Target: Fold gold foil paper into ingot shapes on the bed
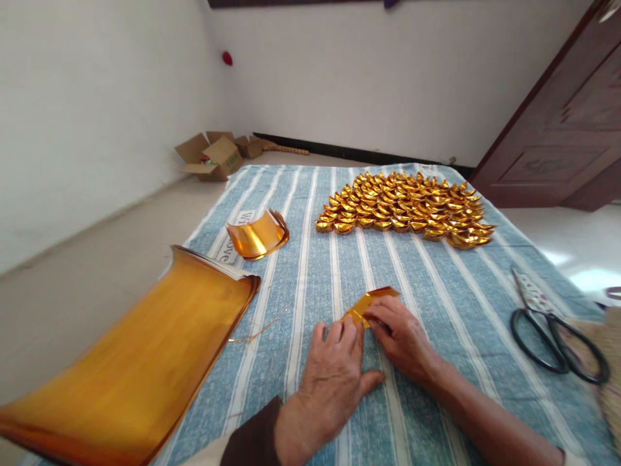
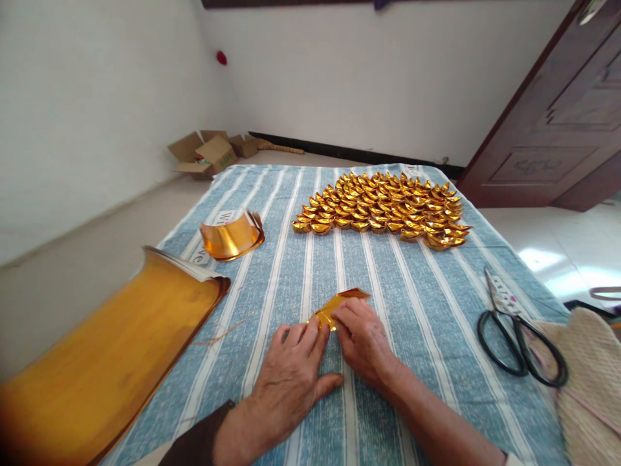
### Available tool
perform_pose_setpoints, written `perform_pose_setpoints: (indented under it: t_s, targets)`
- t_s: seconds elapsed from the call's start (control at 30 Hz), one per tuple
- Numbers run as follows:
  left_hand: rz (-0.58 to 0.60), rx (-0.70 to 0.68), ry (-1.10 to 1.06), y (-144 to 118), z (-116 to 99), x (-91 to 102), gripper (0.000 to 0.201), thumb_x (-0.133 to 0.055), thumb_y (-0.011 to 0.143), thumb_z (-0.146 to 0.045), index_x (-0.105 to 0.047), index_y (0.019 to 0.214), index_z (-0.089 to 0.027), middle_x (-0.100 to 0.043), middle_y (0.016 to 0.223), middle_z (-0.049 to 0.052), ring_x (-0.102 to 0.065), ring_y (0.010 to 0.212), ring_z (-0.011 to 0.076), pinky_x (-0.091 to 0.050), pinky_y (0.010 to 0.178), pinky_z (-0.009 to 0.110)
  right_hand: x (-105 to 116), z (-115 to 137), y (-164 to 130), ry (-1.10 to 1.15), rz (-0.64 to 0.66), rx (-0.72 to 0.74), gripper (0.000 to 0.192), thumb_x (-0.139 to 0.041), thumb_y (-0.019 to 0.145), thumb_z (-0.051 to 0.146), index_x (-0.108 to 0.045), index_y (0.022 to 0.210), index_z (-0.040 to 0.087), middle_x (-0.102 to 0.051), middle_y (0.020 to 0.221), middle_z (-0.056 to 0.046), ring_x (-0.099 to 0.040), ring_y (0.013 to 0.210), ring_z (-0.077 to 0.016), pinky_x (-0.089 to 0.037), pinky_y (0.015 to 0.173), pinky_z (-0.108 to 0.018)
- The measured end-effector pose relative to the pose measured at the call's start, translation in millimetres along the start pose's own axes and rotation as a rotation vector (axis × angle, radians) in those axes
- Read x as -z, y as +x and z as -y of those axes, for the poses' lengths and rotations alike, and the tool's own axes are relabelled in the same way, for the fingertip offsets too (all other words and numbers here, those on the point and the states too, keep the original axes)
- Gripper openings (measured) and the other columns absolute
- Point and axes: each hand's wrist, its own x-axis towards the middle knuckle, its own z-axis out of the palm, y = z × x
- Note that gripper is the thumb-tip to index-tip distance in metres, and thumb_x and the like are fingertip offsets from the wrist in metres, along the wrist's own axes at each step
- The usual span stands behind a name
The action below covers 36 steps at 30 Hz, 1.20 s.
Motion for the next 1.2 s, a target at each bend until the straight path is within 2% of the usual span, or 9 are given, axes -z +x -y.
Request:
perform_pose_setpoints:
  t_s: [0.17, 0.37, 0.53, 0.63, 0.8, 0.9, 1.03, 1.13, 1.2]
  targets:
    - [-0.025, 0.023, -0.023, -0.2, 0.2, -2.8, 0.070, -0.067, 0.079, -0.060, -0.057, 0.129, -0.012, -0.059, 0.131, 0.017, -0.056, 0.110, 0.0322, -0.046, 0.091, 0.050, -0.3, 2.5, -4.5, -0.143, 0.011, 0.113, 0.022, -0.046, 0.095, 0.018, -0.065, 0.084, 0.018, -0.061, 0.085, -0.006, -0.053, 0.079, -0.0191, -0.046, 0.072, -0.035]
    - [-0.033, 0.019, -0.045, -2.4, 3.4, -7.9, 0.072, -0.070, 0.078, -0.056, -0.055, 0.131, -0.008, -0.052, 0.141, 0.019, -0.056, 0.114, 0.0336, -0.048, 0.088, 0.050, 11.0, 8.4, -10.1, -0.317, 0.164, 0.274, 0.020, -0.044, 0.094, 0.015, -0.062, 0.101, 0.015, -0.060, 0.096, -0.010, -0.050, 0.084, -0.0215, -0.048, 0.073, -0.036]
    - [-0.035, -0.008, -0.041, -0.9, 4.2, -6.5, 0.073, -0.072, 0.077, -0.054, -0.056, 0.130, -0.006, -0.053, 0.139, 0.021, -0.057, 0.111, 0.0348, -0.050, 0.086, 0.051, 17.7, 14.9, -10.6, -0.423, 0.328, 0.270, 0.019, -0.049, 0.088, 0.008, -0.061, 0.100, 0.014, -0.060, 0.098, -0.010, -0.051, 0.086, -0.0228, -0.051, 0.075, -0.037]
    - [-0.051, -0.020, -0.029, 0.1, 4.4, -6.0, 0.072, -0.073, 0.077, -0.053, -0.057, 0.129, -0.004, -0.054, 0.137, 0.022, -0.058, 0.110, 0.0355, -0.049, 0.087, 0.052, 16.1, 19.9, -12.4, -0.478, 0.359, 0.251, 0.019, -0.053, 0.084, 0.006, -0.062, 0.100, 0.012, -0.061, 0.097, -0.010, -0.053, 0.088, -0.0237, -0.052, 0.077, -0.038]
    - [-0.062, -0.025, -0.008, 1.7, 5.8, -6.2, 0.072, -0.074, 0.076, -0.053, -0.058, 0.127, -0.006, -0.056, 0.136, 0.021, -0.059, 0.107, 0.0349, -0.050, 0.087, 0.052, 19.7, 23.2, -13.7, -0.516, 0.275, 0.210, 0.011, -0.057, 0.083, 0.009, -0.064, 0.090, 0.013, -0.063, 0.091, -0.010, -0.057, 0.084, -0.0247, -0.053, 0.071, -0.039]
    - [-0.078, -0.025, -0.012, 2.3, 6.5, -5.9, 0.070, -0.073, 0.076, -0.054, -0.058, 0.126, -0.008, -0.058, 0.134, 0.018, -0.059, 0.107, 0.0335, -0.049, 0.088, 0.051, 29.3, 13.2, -7.7, -0.355, 0.102, 0.204, 0.018, -0.053, 0.090, 0.017, -0.062, 0.074, 0.017, -0.065, 0.086, -0.008, -0.059, 0.076, -0.0207, -0.052, 0.067, -0.036]
    - [-0.105, -0.029, -0.021, 3.1, 7.8, -6.1, 0.066, -0.073, 0.077, -0.054, -0.059, 0.124, -0.009, -0.059, 0.134, 0.017, -0.057, 0.109, 0.0333, -0.047, 0.090, 0.052, 36.2, -10.4, 4.2, -0.306, -0.237, 0.099, 0.017, -0.051, 0.093, 0.018, -0.064, 0.103, 0.015, -0.067, 0.100, -0.012, -0.060, 0.094, -0.0238, -0.051, 0.082, -0.041]
    - [-0.130, -0.050, -0.036, 4.2, 8.7, -6.7, 0.067, -0.071, 0.079, -0.053, -0.058, 0.126, -0.008, -0.059, 0.133, 0.018, -0.056, 0.111, 0.0339, -0.045, 0.090, 0.052, 32.0, -22.0, 7.3, -0.266, -0.176, 0.029, 0.029, -0.052, 0.094, 0.024, -0.059, 0.119, 0.013, -0.066, 0.109, -0.014, -0.059, 0.102, -0.0266, -0.050, 0.086, -0.045]
    - [-0.156, -0.064, -0.052, 5.2, 9.3, -7.1, 0.067, -0.070, 0.080, -0.053, -0.057, 0.126, -0.007, -0.060, 0.131, 0.018, -0.055, 0.112, 0.0343, -0.045, 0.090, 0.052, 28.4, -24.3, 6.2, -0.199, -0.093, 0.027, 0.023, -0.052, 0.094, 0.026, -0.064, 0.111, 0.016, -0.068, 0.103, -0.011, -0.060, 0.096, -0.0242, -0.050, 0.085, -0.043]
